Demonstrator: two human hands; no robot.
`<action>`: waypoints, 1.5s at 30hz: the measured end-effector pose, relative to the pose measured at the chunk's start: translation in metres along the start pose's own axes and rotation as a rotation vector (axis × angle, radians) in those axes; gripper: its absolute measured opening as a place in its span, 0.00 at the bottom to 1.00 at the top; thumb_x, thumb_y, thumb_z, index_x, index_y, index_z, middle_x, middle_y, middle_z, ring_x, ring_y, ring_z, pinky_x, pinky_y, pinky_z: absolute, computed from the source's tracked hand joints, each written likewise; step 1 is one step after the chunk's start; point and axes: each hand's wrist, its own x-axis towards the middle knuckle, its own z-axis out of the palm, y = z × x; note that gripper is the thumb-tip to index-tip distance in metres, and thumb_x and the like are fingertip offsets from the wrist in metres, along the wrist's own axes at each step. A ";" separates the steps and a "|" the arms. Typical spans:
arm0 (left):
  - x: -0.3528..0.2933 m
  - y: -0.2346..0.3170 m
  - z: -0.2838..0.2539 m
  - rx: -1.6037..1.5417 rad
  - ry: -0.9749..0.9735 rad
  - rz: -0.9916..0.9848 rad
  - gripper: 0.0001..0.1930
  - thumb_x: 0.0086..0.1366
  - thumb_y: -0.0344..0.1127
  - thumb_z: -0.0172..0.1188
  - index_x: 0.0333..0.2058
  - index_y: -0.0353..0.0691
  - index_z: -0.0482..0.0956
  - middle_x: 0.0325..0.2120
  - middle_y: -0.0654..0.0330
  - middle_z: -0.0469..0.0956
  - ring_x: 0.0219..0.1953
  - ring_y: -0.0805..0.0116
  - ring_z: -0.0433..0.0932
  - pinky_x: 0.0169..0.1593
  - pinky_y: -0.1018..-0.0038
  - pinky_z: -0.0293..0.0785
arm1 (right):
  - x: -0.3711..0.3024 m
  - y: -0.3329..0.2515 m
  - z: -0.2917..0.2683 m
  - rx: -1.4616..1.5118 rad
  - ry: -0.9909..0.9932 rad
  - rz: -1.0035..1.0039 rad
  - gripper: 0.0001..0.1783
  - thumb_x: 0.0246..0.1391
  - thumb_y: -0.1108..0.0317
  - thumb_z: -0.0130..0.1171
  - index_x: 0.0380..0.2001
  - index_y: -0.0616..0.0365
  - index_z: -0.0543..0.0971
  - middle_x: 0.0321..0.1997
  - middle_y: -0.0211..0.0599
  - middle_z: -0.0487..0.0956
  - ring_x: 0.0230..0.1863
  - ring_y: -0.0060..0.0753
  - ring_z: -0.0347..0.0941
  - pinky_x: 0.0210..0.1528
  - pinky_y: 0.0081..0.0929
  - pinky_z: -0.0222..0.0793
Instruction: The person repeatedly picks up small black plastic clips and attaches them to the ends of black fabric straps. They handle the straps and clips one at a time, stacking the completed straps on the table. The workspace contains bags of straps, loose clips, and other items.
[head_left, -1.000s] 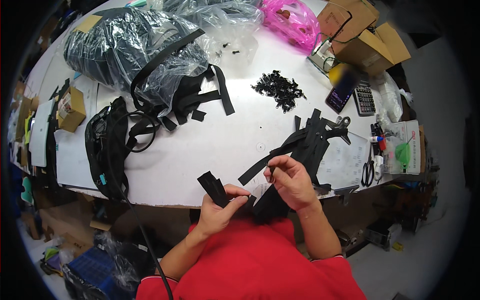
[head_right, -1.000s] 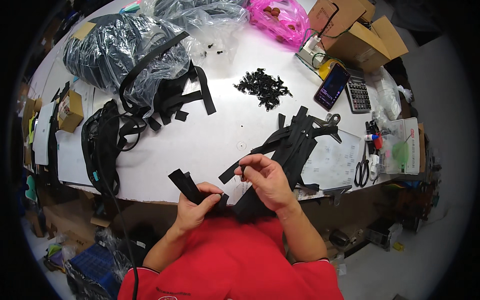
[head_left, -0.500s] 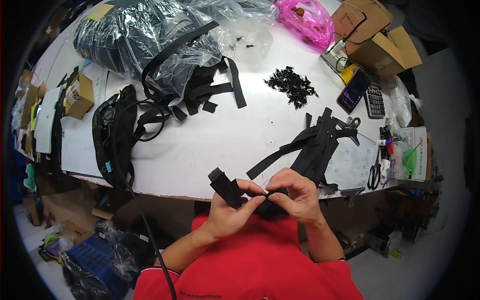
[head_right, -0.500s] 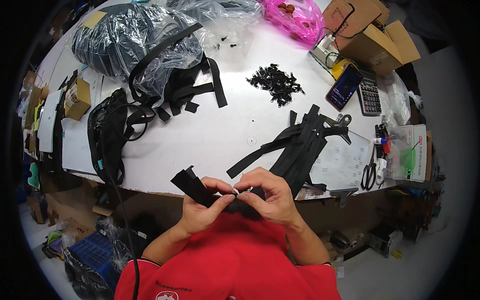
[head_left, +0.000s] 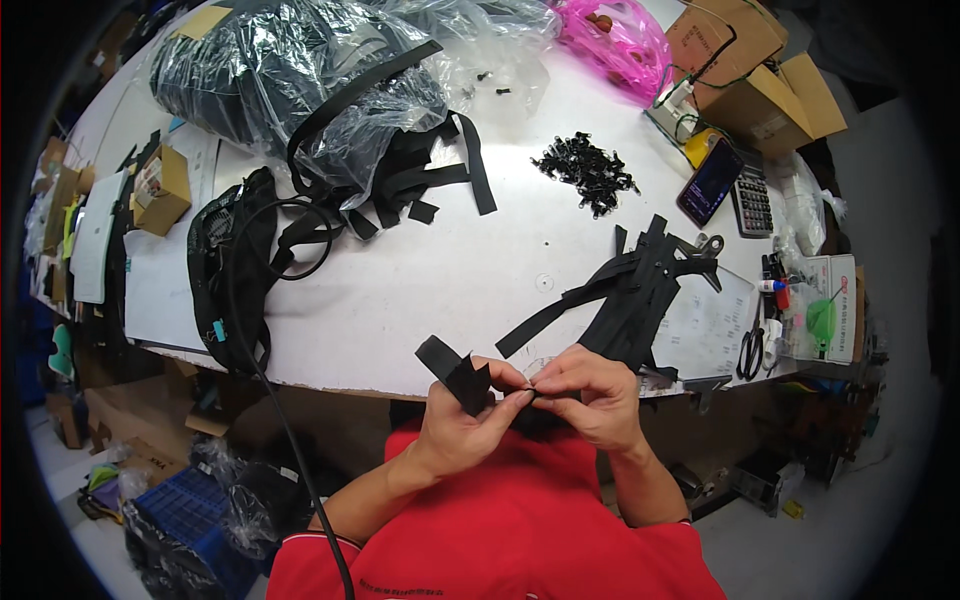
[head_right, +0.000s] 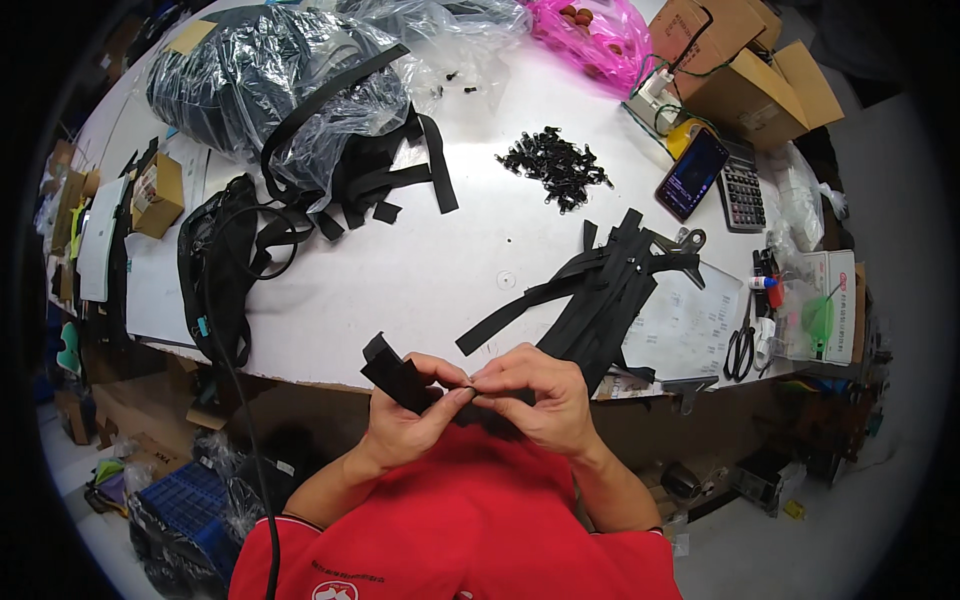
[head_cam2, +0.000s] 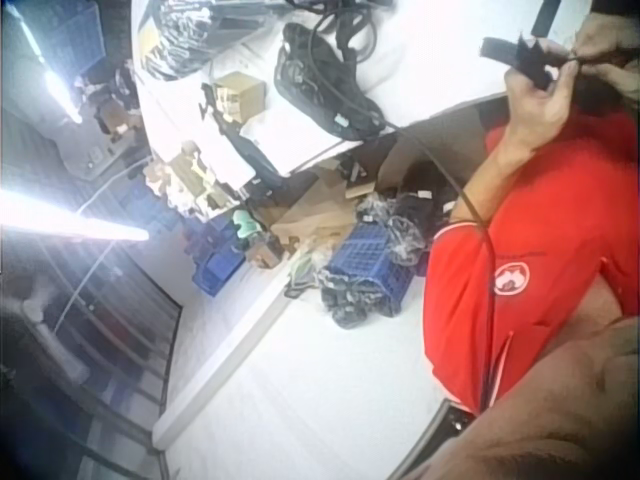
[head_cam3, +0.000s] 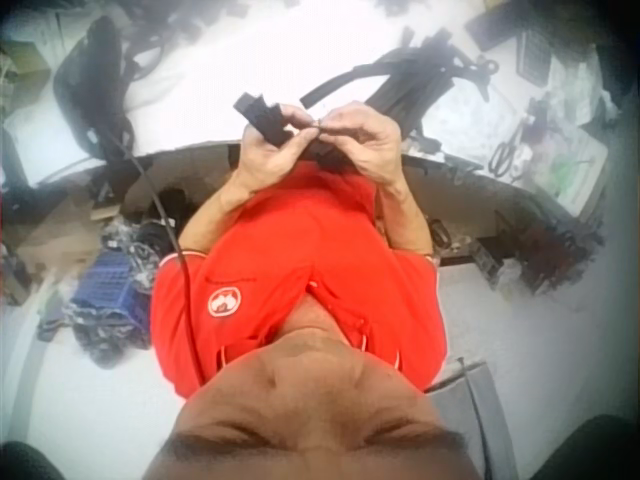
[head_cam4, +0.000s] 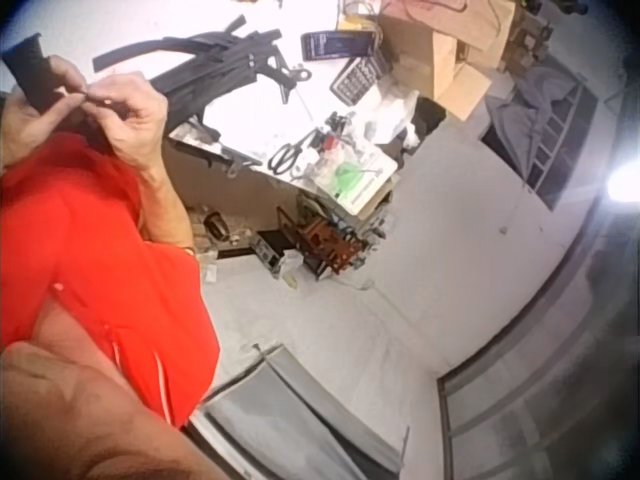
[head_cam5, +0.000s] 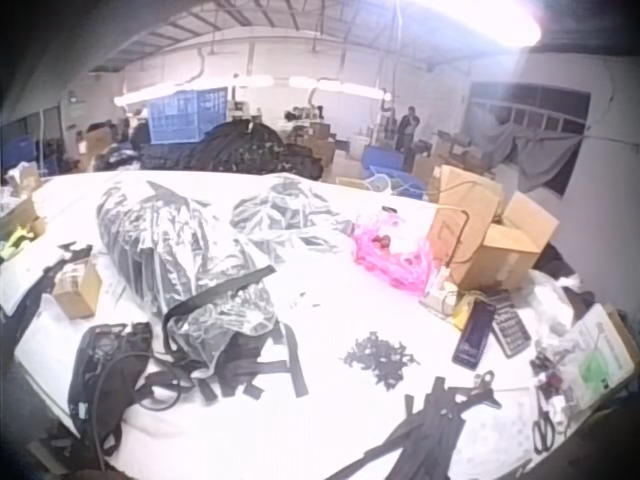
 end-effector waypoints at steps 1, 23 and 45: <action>-0.001 0.001 0.000 0.004 0.010 -0.029 0.06 0.62 0.23 0.63 0.38 0.35 0.78 0.29 0.65 0.79 0.22 0.87 0.68 0.25 0.85 0.62 | 0.001 0.000 -0.001 -0.097 -0.003 -0.060 0.12 0.44 0.83 0.70 0.34 0.59 0.85 0.35 0.37 0.83 0.39 0.29 0.79 0.41 0.25 0.72; 0.004 -0.006 -0.007 -0.248 -0.092 -0.143 0.08 0.69 0.23 0.53 0.44 0.35 0.77 0.36 0.64 0.76 0.32 0.82 0.70 0.36 0.82 0.66 | -0.013 0.006 0.026 0.075 0.149 0.206 0.02 0.56 0.77 0.63 0.33 0.64 0.80 0.36 0.30 0.77 0.35 0.18 0.72 0.39 0.18 0.67; 0.003 -0.011 -0.008 0.078 -0.035 0.108 0.10 0.63 0.17 0.55 0.42 0.34 0.79 0.37 0.58 0.74 0.33 0.75 0.76 0.35 0.81 0.71 | -0.014 0.018 0.037 -0.212 0.245 0.059 0.04 0.52 0.74 0.66 0.29 0.62 0.80 0.29 0.33 0.79 0.27 0.23 0.73 0.27 0.20 0.66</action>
